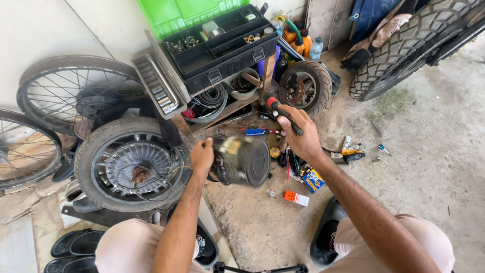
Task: The person cleans a mechanical component using a cloth and sandpaper, then organizes various small parts into a black tray and a green toolbox.
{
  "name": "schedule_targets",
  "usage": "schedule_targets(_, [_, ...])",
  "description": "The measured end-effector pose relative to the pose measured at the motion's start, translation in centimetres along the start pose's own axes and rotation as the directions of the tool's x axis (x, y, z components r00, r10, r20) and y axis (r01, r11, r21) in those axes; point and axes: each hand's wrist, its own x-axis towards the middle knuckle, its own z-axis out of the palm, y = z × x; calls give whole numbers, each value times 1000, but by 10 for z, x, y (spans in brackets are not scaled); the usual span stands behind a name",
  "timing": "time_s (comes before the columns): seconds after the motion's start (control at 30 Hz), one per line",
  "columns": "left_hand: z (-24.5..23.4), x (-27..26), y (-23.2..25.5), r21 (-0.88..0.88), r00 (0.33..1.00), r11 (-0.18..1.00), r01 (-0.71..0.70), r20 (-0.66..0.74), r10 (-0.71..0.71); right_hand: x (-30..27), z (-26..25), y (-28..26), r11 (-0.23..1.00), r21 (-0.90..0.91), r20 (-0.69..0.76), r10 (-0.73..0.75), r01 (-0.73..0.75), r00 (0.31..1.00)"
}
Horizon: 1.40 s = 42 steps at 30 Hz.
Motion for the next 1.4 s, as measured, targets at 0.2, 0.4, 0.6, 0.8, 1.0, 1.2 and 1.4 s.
schedule_targets(0.2, [40,14,-63,-660,892,720,216,-167,-421,4,21,-9,942,-90,-140,-334,324,932])
schedule_targets(0.4, [48,-25,-3,-674,675,675,299,-350,-649,-1,98,-7,952,-26,-365,-294,306,883])
schedule_targets(0.6, [49,-58,24,-785,808,592,179,-226,-544,-7,133,34,858,-420,-218,-411,295,885])
schedule_targets(0.8, [28,-54,15,-799,774,560,218,-208,-598,-12,119,42,860,-395,-200,-425,325,883])
schedule_targets(1.0, [17,-54,27,-810,868,556,186,-129,-479,0,118,53,874,-389,-185,-384,292,904])
schedule_targets(1.2, [14,-40,12,-512,916,859,2,-345,-207,2,106,81,927,-289,-104,-279,240,955])
schedule_targets(1.4, [34,-35,-21,108,914,964,-243,-307,265,-1,99,130,906,-401,85,-111,136,990])
